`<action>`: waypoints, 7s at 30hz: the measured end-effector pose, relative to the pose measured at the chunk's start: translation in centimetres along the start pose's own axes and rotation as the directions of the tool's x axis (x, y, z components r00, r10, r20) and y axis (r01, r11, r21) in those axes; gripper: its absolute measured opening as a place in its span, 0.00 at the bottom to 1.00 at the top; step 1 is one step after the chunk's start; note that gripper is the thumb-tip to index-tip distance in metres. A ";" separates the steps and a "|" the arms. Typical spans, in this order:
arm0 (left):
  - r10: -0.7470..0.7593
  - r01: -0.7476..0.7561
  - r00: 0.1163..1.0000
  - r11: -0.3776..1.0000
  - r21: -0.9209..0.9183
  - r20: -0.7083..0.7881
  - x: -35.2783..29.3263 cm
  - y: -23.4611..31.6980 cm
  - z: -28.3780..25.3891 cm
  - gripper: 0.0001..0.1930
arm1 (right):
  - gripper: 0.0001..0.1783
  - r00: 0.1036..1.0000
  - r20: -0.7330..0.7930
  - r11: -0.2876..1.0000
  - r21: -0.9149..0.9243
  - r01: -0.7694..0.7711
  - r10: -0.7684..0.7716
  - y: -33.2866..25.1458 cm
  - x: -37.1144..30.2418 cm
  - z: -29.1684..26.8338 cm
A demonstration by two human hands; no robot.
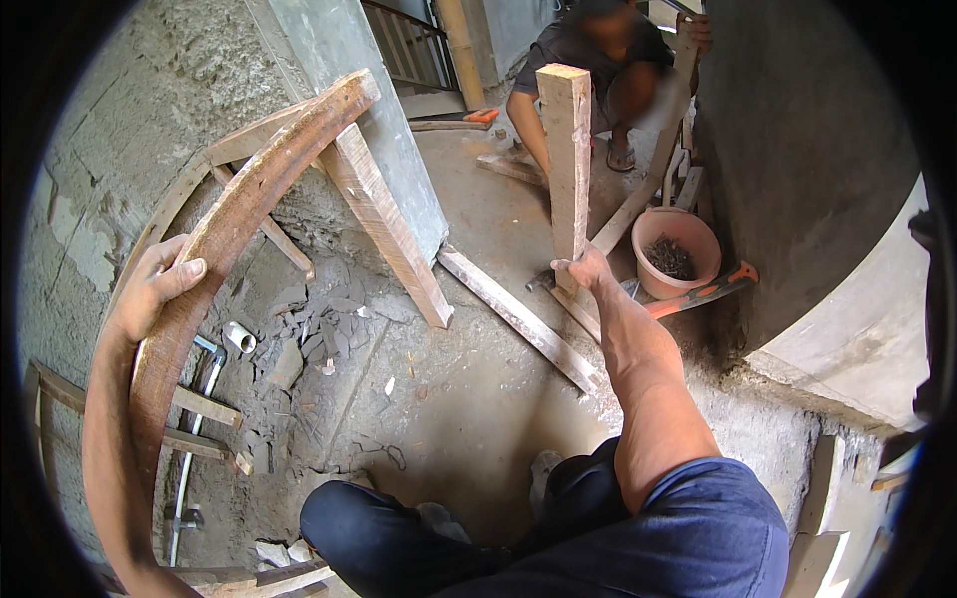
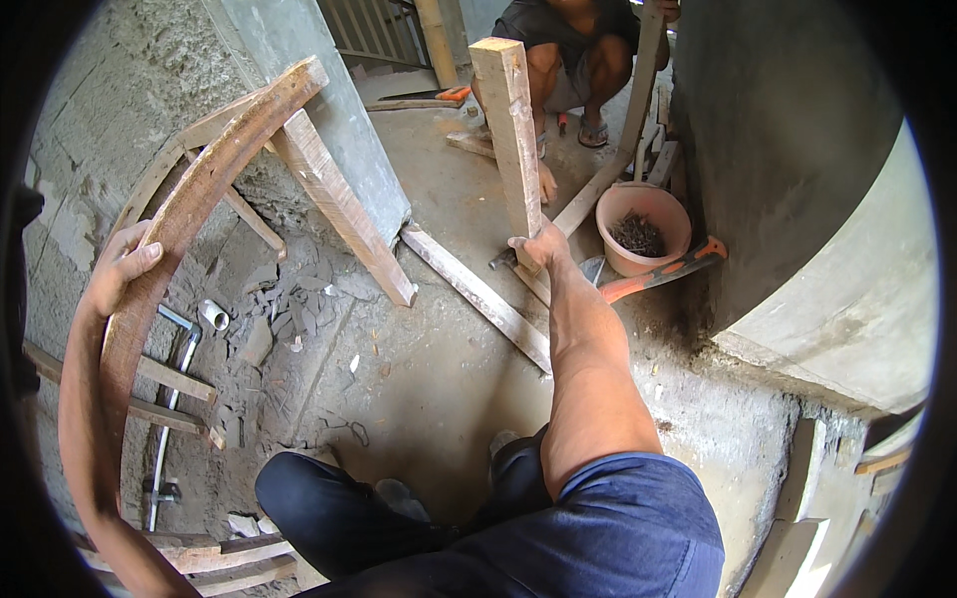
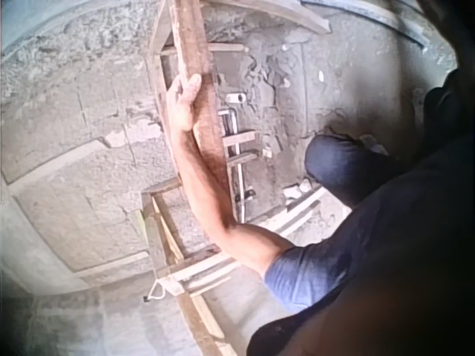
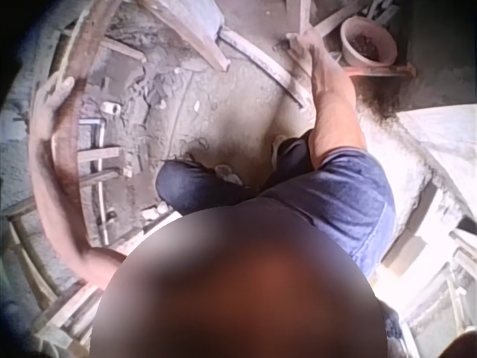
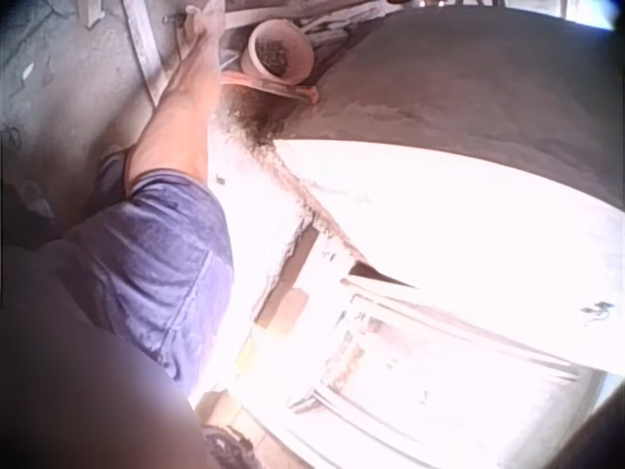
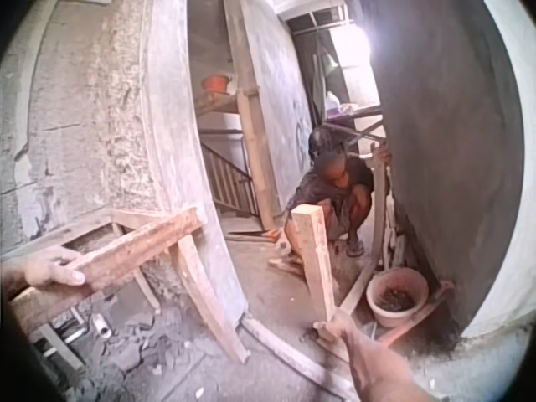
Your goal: The person assembles a wooden frame by positioning planks against a wall and securing them with nails. They use a hammer to drive nails into the wood and adjust the frame's position to fit the structure.
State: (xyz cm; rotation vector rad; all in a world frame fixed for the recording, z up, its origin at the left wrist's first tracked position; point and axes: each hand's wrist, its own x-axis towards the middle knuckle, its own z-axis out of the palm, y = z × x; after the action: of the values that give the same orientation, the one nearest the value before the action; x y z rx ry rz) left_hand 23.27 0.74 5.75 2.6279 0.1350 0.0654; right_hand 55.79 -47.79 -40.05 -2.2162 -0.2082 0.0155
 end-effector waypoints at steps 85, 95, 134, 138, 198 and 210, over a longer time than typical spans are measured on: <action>0.074 -0.071 0.997 0.993 0.094 -0.031 0.5 -1.5 0.1 0.44 | 0.32 0.896 0.374 0.324 0.901 -0.290 -0.239 -16.9 -11.5 -3.2; 0.081 -0.079 0.996 0.996 -0.050 0.029 0.3 -0.7 -0.2 0.36 | 0.22 0.814 -0.344 0.363 0.765 0.532 -0.467 -31.8 -11.4 -7.2; 0.020 -0.012 0.999 0.990 -0.143 0.051 0.1 0.7 -0.2 0.32 | 0.31 0.929 -0.369 0.323 0.875 0.359 -0.033 -24.9 0.9 -25.3; 0.008 0.008 0.996 0.986 -0.166 0.092 0.2 1.4 -0.1 0.31 | 0.30 0.856 -0.517 0.336 0.806 0.487 -0.001 -26.1 3.2 -24.9; -0.087 0.088 0.996 0.994 0.063 -0.024 -0.5 -4.9 -4.0 0.40 | 0.39 0.732 -0.256 0.204 0.856 0.475 -0.631 -17.8 2.1 -19.8; 0.681 -0.673 0.728 0.694 0.256 0.070 15.1 11.8 22.6 0.33 | 0.36 0.765 -0.335 0.502 0.599 0.623 -0.549 -19.4 0.3 -16.6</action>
State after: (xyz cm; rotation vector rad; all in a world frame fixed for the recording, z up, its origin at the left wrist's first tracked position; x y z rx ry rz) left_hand 40.92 -18.84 -7.87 2.7897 -0.8990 0.3644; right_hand 54.72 -49.25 -14.62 -1.2904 -0.7763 -0.3511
